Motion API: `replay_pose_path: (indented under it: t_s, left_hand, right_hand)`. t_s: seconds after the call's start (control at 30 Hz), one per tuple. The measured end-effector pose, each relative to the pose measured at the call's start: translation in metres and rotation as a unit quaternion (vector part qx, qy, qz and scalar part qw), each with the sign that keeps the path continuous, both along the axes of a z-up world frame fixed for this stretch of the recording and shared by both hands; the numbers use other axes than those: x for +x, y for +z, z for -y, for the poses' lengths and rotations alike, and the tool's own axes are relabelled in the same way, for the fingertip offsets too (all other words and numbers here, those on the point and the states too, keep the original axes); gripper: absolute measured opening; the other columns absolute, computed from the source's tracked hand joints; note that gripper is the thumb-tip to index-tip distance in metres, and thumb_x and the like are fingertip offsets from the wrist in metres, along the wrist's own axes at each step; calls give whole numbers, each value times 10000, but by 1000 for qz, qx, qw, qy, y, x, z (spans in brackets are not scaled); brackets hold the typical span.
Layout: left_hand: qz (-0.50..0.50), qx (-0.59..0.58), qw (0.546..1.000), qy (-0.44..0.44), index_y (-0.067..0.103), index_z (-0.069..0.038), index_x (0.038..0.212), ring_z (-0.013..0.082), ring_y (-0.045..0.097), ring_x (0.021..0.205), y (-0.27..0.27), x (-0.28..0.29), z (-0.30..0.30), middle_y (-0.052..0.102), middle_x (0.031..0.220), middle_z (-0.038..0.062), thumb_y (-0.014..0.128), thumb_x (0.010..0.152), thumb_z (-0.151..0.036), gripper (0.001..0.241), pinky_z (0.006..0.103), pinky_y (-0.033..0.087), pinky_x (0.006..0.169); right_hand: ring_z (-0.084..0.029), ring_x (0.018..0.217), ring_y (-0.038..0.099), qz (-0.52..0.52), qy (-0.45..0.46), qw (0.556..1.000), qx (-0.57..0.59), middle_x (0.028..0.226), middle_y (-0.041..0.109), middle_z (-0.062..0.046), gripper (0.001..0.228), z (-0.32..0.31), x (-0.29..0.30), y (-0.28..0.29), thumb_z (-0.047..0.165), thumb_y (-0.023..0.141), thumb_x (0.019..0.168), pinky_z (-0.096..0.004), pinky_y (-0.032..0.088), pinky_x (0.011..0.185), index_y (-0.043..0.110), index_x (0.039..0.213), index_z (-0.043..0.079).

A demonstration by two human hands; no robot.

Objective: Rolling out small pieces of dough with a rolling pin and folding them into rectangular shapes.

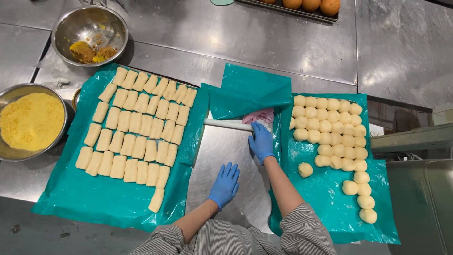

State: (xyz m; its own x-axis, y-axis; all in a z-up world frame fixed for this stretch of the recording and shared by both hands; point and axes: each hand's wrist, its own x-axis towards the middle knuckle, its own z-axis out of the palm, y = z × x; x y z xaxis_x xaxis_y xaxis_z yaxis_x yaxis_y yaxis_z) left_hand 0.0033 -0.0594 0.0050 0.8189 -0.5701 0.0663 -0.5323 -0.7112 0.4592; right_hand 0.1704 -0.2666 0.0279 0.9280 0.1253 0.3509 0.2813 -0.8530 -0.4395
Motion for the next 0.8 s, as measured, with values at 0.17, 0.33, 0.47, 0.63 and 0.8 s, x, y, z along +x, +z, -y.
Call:
replay_pose_path:
  t_s: [0.17,0.33,0.47,0.63,0.8]
  left_hand:
    - [1,11,1000,3,470,80,1447,451,281,1484,-3,10,2,385,1562,270,523,989,-277,583,557,179,1227]
    - [-44,-21,999,-9,457,94,1450,453,274,1491,14,7,-7,368,1576,276,531,976,-272,602,543,173,1233]
    - [-56,-141,988,10,452,82,1461,442,282,1518,11,1,-23,373,1593,266,536,971,-252,599,555,163,1265]
    - [34,-157,985,60,519,-4,1423,446,322,1492,41,21,-61,437,1556,240,551,925,-234,549,604,165,1237]
    - [-136,42,989,-24,506,-104,1475,336,513,1328,18,7,-102,552,1441,96,542,1047,-361,501,551,312,1222]
  right_hand:
    - [-365,1069,598,-159,0,982,-104,1114,642,-155,437,-16,-5,10,273,756,786,-495,448,916,681,1186,115]
    - [-369,996,596,-144,-3,990,-5,1089,638,-148,330,-26,-73,-10,223,720,854,-494,464,866,693,1166,119]
    - [-380,995,601,-150,-26,988,16,1082,651,-159,315,-28,-125,-4,216,708,880,-488,478,845,698,1173,100]
    - [-375,1066,611,-146,-1,988,60,1146,669,-144,348,-13,-167,0,224,708,884,-460,493,924,690,1204,87]
    - [-336,1081,629,-175,102,979,28,1189,695,-98,370,-21,-206,16,258,693,915,-449,473,950,682,1253,106]
